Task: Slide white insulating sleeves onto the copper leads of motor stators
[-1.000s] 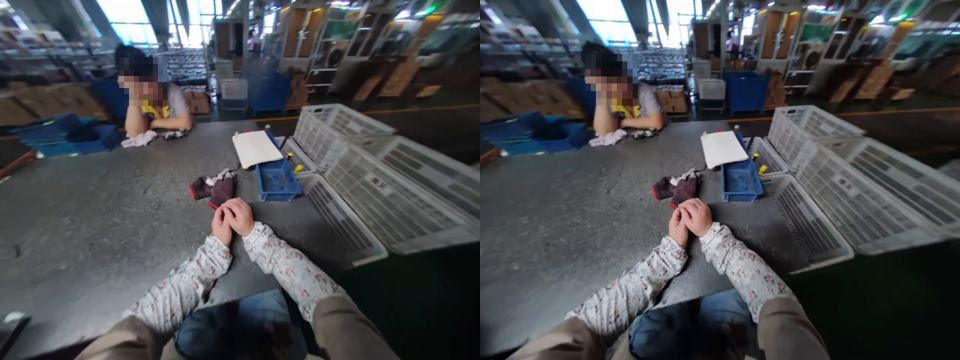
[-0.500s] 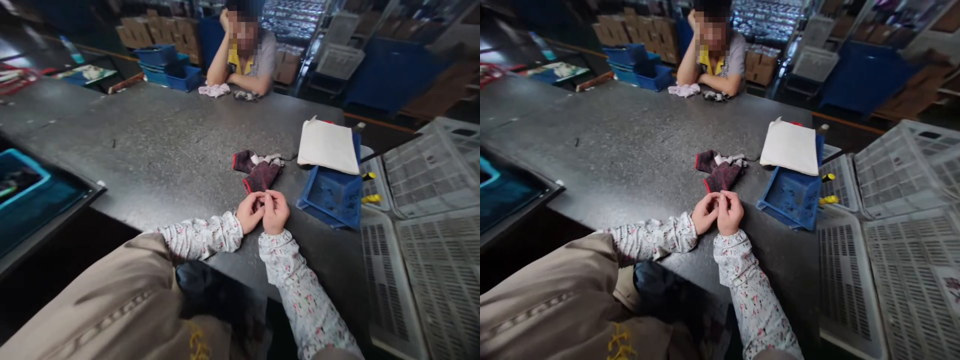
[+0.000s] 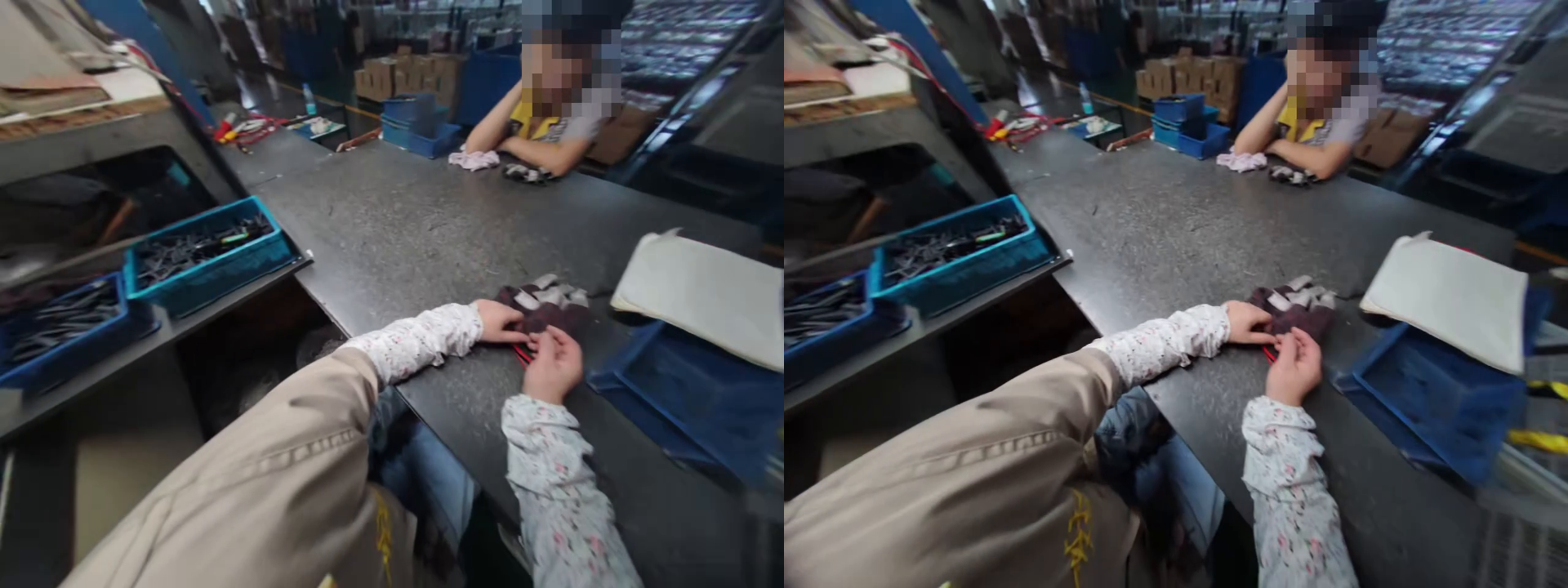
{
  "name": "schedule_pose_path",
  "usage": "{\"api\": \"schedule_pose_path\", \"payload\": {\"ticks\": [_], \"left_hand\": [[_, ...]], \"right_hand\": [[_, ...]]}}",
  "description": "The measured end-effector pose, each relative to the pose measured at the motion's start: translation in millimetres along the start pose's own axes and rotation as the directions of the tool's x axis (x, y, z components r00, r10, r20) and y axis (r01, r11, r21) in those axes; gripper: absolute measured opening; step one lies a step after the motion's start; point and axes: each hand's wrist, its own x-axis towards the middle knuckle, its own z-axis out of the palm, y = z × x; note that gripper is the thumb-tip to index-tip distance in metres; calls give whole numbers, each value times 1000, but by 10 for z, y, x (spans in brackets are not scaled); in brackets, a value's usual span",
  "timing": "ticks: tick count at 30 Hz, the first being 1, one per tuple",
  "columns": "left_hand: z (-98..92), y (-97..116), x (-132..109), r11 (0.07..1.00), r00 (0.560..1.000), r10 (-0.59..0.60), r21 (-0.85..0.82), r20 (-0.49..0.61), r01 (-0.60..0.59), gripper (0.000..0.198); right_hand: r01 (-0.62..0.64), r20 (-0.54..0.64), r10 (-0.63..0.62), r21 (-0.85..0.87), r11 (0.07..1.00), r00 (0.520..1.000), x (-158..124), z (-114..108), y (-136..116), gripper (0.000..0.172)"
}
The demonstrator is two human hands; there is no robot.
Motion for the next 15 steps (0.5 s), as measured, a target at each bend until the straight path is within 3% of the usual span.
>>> {"api": "schedule_pose_path", "payload": {"ticks": [3, 6, 10, 13, 14, 15], "left_hand": [[70, 11, -7, 983, 988, 154, -101, 3, -152, 34], [-11, -52, -5, 982, 986, 99, -147, -133, -119, 28], [-329, -248, -213, 990, 908, -127, -108, -398, 91, 37], [-704, -592, -707, 936, 890, -307, 61, -338, 346, 44], [-844, -748, -929, 872, 863, -419, 140, -284, 469, 44], [-985, -917, -1165, 776, 802, -548, 212, -237, 594, 42]], "right_hand": [[50, -2, -50, -33, 998, 999, 25, -38, -42, 39], [94, -10, -95, -105, 990, 995, 37, -53, -27, 28], [-7, -77, 0, -92, 996, 997, 60, -12, -14, 10], [-88, -147, 73, -97, 991, 986, 64, 31, -64, 19], [-104, -149, 88, -104, 989, 985, 60, 45, -84, 22], [-114, -143, 97, -111, 987, 985, 52, 59, -101, 24]]}}
